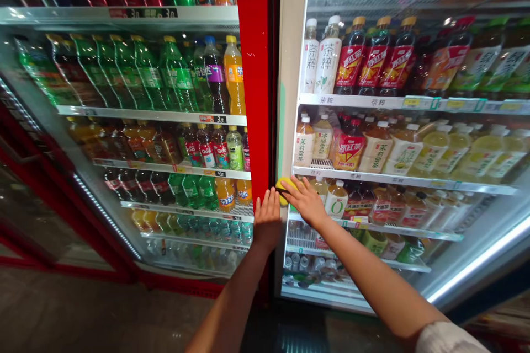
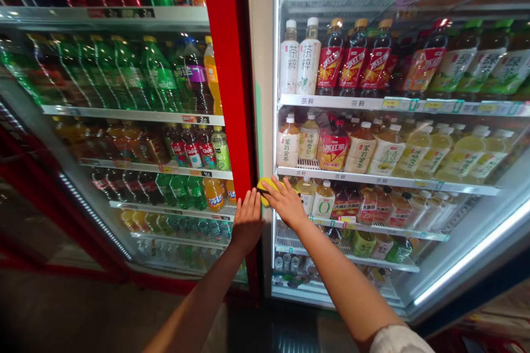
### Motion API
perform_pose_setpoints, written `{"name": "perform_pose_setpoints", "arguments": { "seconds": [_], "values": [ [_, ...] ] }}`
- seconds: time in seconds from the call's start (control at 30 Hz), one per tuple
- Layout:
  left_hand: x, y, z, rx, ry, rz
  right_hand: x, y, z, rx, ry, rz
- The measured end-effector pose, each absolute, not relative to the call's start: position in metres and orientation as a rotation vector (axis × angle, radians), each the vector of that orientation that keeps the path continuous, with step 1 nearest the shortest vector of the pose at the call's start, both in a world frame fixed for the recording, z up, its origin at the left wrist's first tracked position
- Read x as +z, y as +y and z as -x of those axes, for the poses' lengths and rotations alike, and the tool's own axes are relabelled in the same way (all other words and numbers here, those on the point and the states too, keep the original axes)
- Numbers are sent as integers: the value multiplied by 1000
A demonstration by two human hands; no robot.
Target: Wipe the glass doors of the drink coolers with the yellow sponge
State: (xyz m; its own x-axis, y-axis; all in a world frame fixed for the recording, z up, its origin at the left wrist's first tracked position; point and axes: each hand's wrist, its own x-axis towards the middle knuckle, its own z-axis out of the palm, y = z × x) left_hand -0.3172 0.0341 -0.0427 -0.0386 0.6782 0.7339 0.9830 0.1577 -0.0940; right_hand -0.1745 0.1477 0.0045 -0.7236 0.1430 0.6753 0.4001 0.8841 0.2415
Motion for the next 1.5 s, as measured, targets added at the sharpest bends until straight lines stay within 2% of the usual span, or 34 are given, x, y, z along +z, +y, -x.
{"name": "perform_pose_setpoints", "arguments": {
  "seconds": [0.13,0.33,0.57,0.8,1.0,1.07,1.27,1.5],
  "values": [
    [-50,45,311,-662,-1778,1510,13,152,185,-516,-2298,407],
    [-85,35,303,-599,-1832,1542,-34,153,178,-671,-2311,235],
    [-97,29,297,-629,-1862,1511,0,158,179,-679,-2172,415],
    [-103,18,299,-626,-1811,1549,-53,142,175,-674,-2345,299],
    [-95,20,310,-637,-1772,1573,1,157,184,-642,-2157,437],
    [-95,22,312,-649,-1763,1562,4,159,190,-657,-2099,447],
    [-101,32,312,-676,-1728,1526,-61,149,195,-712,-2203,328],
    [-85,47,301,-689,-1699,1564,-64,158,154,-629,-2108,559]
  ]
}}
